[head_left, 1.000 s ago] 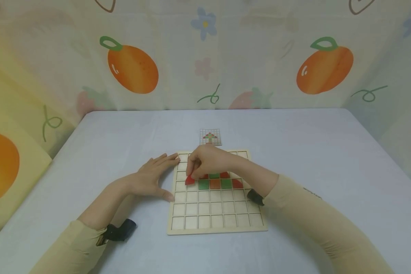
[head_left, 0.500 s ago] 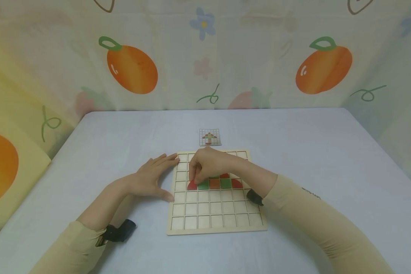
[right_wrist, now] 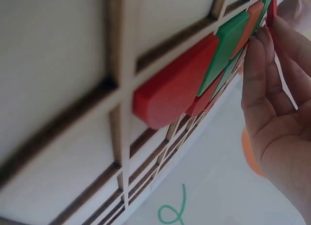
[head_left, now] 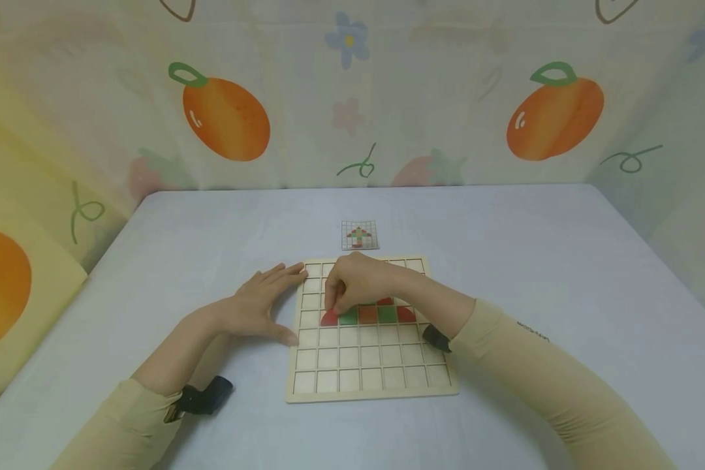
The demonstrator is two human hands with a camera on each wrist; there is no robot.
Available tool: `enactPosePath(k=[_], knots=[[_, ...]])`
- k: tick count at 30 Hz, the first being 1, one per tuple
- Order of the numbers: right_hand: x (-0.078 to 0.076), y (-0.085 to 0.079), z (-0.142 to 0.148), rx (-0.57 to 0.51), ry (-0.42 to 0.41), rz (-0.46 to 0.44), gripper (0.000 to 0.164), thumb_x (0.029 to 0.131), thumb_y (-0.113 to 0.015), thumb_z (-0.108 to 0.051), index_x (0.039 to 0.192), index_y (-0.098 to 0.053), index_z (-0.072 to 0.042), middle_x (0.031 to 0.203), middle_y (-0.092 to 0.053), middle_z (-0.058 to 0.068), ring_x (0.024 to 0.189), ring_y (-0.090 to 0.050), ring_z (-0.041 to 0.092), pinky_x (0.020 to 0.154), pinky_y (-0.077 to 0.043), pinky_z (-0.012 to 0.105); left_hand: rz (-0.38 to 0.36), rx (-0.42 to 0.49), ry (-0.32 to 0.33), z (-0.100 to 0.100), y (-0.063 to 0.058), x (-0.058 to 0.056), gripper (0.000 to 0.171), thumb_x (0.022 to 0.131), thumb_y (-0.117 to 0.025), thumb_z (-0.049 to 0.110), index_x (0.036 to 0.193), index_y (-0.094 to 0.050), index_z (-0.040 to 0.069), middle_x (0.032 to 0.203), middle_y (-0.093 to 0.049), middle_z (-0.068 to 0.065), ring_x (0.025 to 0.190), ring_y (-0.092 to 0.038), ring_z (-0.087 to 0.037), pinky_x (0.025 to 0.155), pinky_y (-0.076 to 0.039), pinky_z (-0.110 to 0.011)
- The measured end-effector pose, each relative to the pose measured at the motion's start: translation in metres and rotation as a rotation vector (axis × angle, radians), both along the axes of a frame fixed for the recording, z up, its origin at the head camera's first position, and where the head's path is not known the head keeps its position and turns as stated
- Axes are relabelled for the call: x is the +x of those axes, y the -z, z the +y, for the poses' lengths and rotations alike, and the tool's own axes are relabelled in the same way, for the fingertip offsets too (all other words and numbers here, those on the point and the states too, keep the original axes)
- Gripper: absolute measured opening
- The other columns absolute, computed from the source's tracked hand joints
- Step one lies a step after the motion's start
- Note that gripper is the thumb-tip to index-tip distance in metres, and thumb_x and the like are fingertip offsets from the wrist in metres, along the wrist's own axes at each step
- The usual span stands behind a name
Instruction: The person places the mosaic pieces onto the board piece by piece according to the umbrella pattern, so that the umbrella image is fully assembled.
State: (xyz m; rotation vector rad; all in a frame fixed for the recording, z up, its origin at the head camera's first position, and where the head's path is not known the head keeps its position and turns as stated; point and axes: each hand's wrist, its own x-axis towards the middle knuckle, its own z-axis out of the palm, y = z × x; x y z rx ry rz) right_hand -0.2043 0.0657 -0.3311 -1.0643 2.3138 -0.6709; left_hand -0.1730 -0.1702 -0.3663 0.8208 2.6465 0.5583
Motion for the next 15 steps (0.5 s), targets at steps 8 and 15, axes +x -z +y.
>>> enactPosePath(k=[8, 15], knots=[[-0.0010, 0.0003, 0.0002, -0.005, -0.007, -0.008, 0.005, 0.079, -0.072, -0.010, 0.081, -0.073, -0.014, 0.072, -0.067, -0.010, 0.068, -0.061, 0.006, 0.064, -0.051, 0.020, -0.006, 0.010, 0.000, -0.0004, -0.0015, 0.0004, 0.110, 0.063, -0.073, 0.060, 0.147, -0.020, 0.013, 0.156, -0.008, -0.002, 0.142, -0.001, -0.033, 0.110, -0.003, -0.059], [-0.0038, -0.0017, 0.0046, -0.041, -0.020, 0.001, 0.003, 0.080, -0.071, -0.012, 0.083, -0.073, -0.012, 0.074, -0.067, -0.008, 0.067, -0.060, 0.005, 0.066, -0.052, 0.022, -0.003, 0.000, -0.005, -0.0004, 0.0007, -0.0002, 0.111, 0.062, -0.073, 0.063, 0.148, -0.020, 0.015, 0.156, -0.007, 0.000, 0.142, -0.001, -0.032, 0.111, -0.003, -0.058]])
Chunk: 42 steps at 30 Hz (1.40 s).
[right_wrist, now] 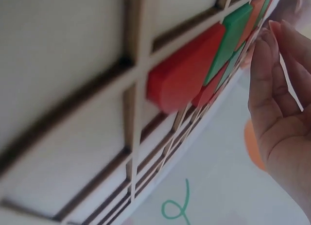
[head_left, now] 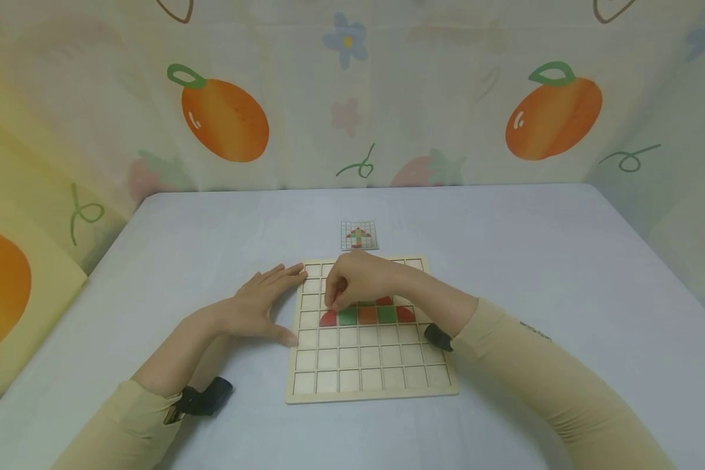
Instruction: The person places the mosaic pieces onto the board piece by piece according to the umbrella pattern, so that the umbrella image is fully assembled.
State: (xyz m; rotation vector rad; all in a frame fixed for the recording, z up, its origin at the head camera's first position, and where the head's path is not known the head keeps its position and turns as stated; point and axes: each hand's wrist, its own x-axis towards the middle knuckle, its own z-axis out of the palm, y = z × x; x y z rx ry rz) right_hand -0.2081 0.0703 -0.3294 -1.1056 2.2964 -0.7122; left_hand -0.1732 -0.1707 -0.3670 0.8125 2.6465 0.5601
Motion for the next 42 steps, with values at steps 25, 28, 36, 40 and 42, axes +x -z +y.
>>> enactPosePath(k=[25, 28, 36, 40, 42], knots=[[-0.019, -0.025, 0.091, 0.054, 0.194, 0.048, 0.010, 0.083, -0.068, -0.018, 0.091, -0.072, -0.014, 0.081, -0.066, -0.006, 0.076, -0.058, 0.013, 0.070, -0.050, 0.028, 0.025, 0.006, -0.006, 0.002, 0.001, 0.001, 0.112, 0.061, -0.074, 0.061, 0.147, -0.022, 0.011, 0.155, -0.011, -0.005, 0.141, -0.004, -0.034, 0.110, -0.004, -0.058], [-0.019, -0.027, 0.107, 0.063, 0.227, 0.027, 0.011, 0.083, -0.068, -0.018, 0.093, -0.071, -0.014, 0.081, -0.066, -0.004, 0.075, -0.057, 0.014, 0.070, -0.050, 0.029, 0.023, 0.007, -0.006, 0.002, 0.000, 0.002, 0.111, 0.061, -0.074, 0.061, 0.147, -0.022, 0.011, 0.155, -0.011, -0.005, 0.141, -0.004, -0.035, 0.110, -0.004, -0.059], [-0.019, -0.024, 0.151, 0.110, 0.289, 0.002, 0.014, 0.082, -0.070, -0.020, 0.095, -0.071, -0.016, 0.084, -0.067, -0.005, 0.079, -0.059, 0.014, 0.074, -0.050, 0.030, 0.023, 0.010, -0.003, 0.001, 0.000, 0.002, 0.111, 0.061, -0.073, 0.061, 0.146, -0.023, 0.011, 0.155, -0.011, -0.006, 0.141, -0.004, -0.035, 0.110, -0.005, -0.059], [-0.016, -0.016, 0.171, 0.155, 0.306, -0.037, 0.012, 0.081, -0.070, -0.020, 0.092, -0.071, -0.017, 0.084, -0.068, -0.005, 0.080, -0.060, 0.014, 0.075, -0.049, 0.030, 0.024, -0.003, -0.006, 0.001, 0.001, 0.001, 0.112, 0.061, -0.073, 0.063, 0.147, -0.022, 0.012, 0.155, -0.010, -0.004, 0.141, -0.003, -0.034, 0.111, -0.005, -0.058], [-0.015, -0.012, 0.180, 0.168, 0.306, -0.078, 0.011, 0.080, -0.070, -0.020, 0.091, -0.071, -0.017, 0.083, -0.068, -0.004, 0.079, -0.060, 0.014, 0.075, -0.049, 0.030, 0.022, -0.012, -0.008, 0.001, 0.001, 0.000, 0.112, 0.061, -0.073, 0.063, 0.147, -0.021, 0.013, 0.156, -0.009, -0.002, 0.142, -0.003, -0.032, 0.111, -0.005, -0.057]])
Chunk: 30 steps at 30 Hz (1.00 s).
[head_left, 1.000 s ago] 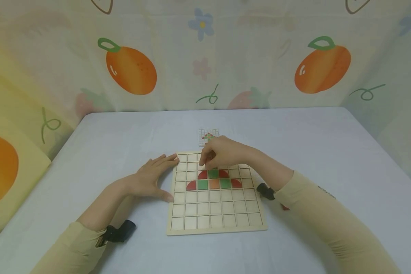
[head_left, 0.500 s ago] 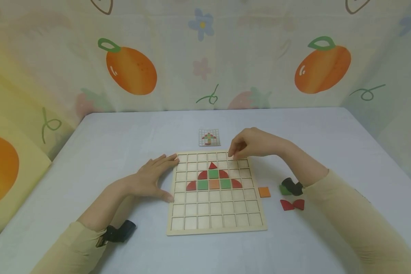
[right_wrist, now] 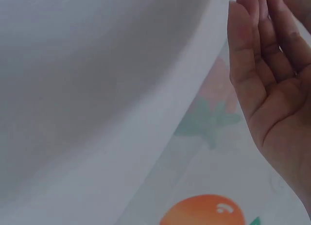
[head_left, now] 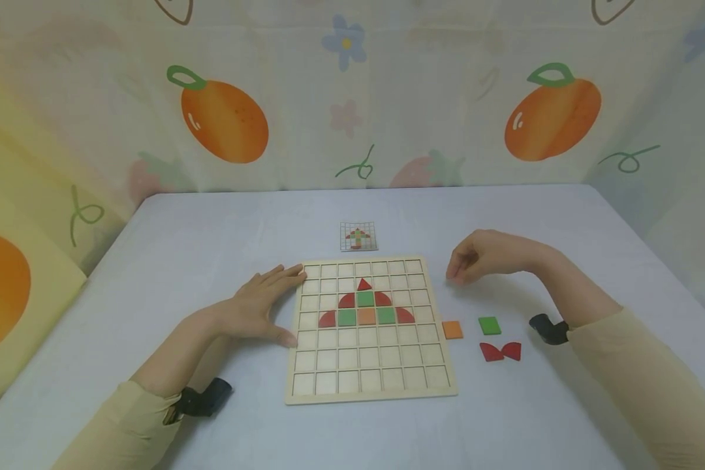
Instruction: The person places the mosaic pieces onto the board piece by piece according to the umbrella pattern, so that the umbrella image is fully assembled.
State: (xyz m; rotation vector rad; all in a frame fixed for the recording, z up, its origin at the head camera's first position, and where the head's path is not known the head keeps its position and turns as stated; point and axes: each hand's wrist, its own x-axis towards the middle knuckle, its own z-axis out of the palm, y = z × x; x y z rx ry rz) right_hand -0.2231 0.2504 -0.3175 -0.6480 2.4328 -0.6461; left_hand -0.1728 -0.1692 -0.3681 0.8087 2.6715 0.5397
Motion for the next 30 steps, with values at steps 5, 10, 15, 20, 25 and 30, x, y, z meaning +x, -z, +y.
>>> enactPosePath(k=[5, 10, 15, 20, 25, 30], knots=[[0.004, 0.008, 0.016, 0.013, 0.011, -0.119, 0.011, 0.079, -0.072, -0.023, 0.089, -0.071, -0.017, 0.084, -0.069, -0.002, 0.080, -0.059, 0.017, 0.077, -0.047, 0.031, -0.006, 0.004, 0.004, 0.000, 0.001, 0.000, 0.111, 0.062, -0.073, 0.062, 0.147, -0.022, 0.014, 0.155, -0.010, -0.001, 0.142, -0.003, -0.031, 0.111, -0.005, -0.057], [0.011, 0.013, 0.027, 0.038, 0.016, -0.187, 0.013, 0.076, -0.074, -0.025, 0.086, -0.071, -0.017, 0.084, -0.068, -0.001, 0.081, -0.057, 0.018, 0.077, -0.047, 0.031, -0.005, 0.006, 0.006, -0.001, 0.002, 0.000, 0.112, 0.061, -0.072, 0.064, 0.147, -0.022, 0.014, 0.155, -0.010, -0.001, 0.142, -0.003, -0.031, 0.111, -0.004, -0.057], [0.018, 0.017, 0.033, 0.029, 0.013, -0.223, 0.013, 0.075, -0.075, -0.022, 0.084, -0.070, -0.015, 0.082, -0.067, 0.001, 0.079, -0.057, 0.019, 0.074, -0.048, 0.031, -0.004, 0.002, 0.003, 0.000, 0.001, -0.001, 0.112, 0.061, -0.072, 0.065, 0.147, -0.021, 0.014, 0.156, -0.009, -0.001, 0.142, -0.002, -0.031, 0.111, -0.004, -0.057], [0.025, 0.019, 0.034, 0.030, 0.003, -0.231, 0.016, 0.071, -0.078, -0.021, 0.083, -0.068, -0.015, 0.076, -0.065, 0.002, 0.073, -0.056, 0.018, 0.069, -0.049, 0.031, 0.000, 0.002, 0.004, -0.001, 0.001, -0.001, 0.112, 0.061, -0.072, 0.064, 0.147, -0.021, 0.014, 0.155, -0.010, -0.001, 0.142, -0.003, -0.031, 0.111, -0.005, -0.057], [0.029, 0.022, 0.037, 0.023, -0.005, -0.212, 0.020, 0.070, -0.080, -0.022, 0.084, -0.067, -0.016, 0.074, -0.060, 0.003, 0.071, -0.054, 0.017, 0.065, -0.049, 0.030, 0.000, 0.002, 0.006, -0.001, 0.001, -0.001, 0.113, 0.061, -0.071, 0.066, 0.147, -0.021, 0.014, 0.156, -0.010, -0.001, 0.142, -0.003, -0.031, 0.111, -0.005, -0.057], [0.031, 0.023, 0.036, 0.032, 0.004, -0.196, 0.025, 0.067, -0.082, -0.024, 0.084, -0.065, -0.018, 0.075, -0.058, 0.003, 0.074, -0.054, 0.018, 0.064, -0.049, 0.030, 0.003, 0.005, 0.007, -0.002, 0.002, -0.002, 0.113, 0.060, -0.071, 0.066, 0.147, -0.021, 0.015, 0.156, -0.010, -0.001, 0.142, -0.003, -0.031, 0.111, -0.005, -0.058]])
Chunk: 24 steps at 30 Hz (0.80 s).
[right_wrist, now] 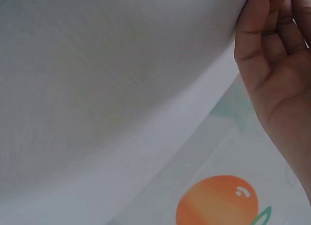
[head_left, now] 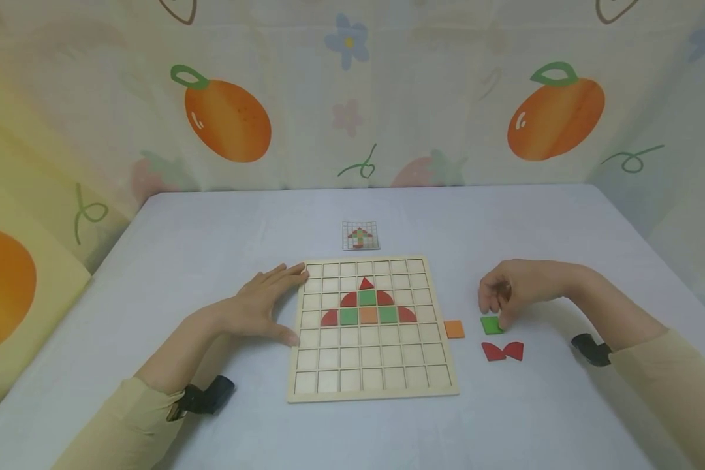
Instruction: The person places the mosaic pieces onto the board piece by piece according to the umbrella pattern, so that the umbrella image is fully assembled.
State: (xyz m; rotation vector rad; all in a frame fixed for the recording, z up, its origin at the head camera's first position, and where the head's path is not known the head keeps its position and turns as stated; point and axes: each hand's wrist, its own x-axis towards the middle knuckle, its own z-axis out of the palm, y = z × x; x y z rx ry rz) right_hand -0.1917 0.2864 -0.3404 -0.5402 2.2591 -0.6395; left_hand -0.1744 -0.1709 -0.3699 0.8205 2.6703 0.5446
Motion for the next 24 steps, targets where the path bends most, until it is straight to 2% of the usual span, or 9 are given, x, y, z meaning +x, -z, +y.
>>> enactPosePath(k=[13, 24], knots=[[0.007, -0.006, -0.011, 0.100, -0.034, 0.074, 0.036, 0.060, -0.086, -0.027, 0.081, -0.058, -0.018, 0.074, -0.055, 0.003, 0.071, -0.052, 0.017, 0.058, -0.046, 0.028, -0.005, 0.013, -0.002, 0.000, 0.001, 0.000, 0.113, 0.060, -0.071, 0.066, 0.147, -0.022, 0.014, 0.155, -0.010, -0.001, 0.142, -0.003, -0.032, 0.110, -0.005, -0.058], [0.007, -0.002, -0.010, 0.110, -0.013, 0.108, 0.028, 0.065, -0.083, -0.022, 0.080, -0.059, -0.021, 0.073, -0.056, 0.000, 0.073, -0.054, 0.016, 0.062, -0.048, 0.030, -0.006, 0.006, 0.005, 0.000, 0.000, 0.000, 0.112, 0.061, -0.071, 0.066, 0.147, -0.022, 0.014, 0.156, -0.010, -0.002, 0.142, -0.003, -0.032, 0.111, -0.005, -0.058]])
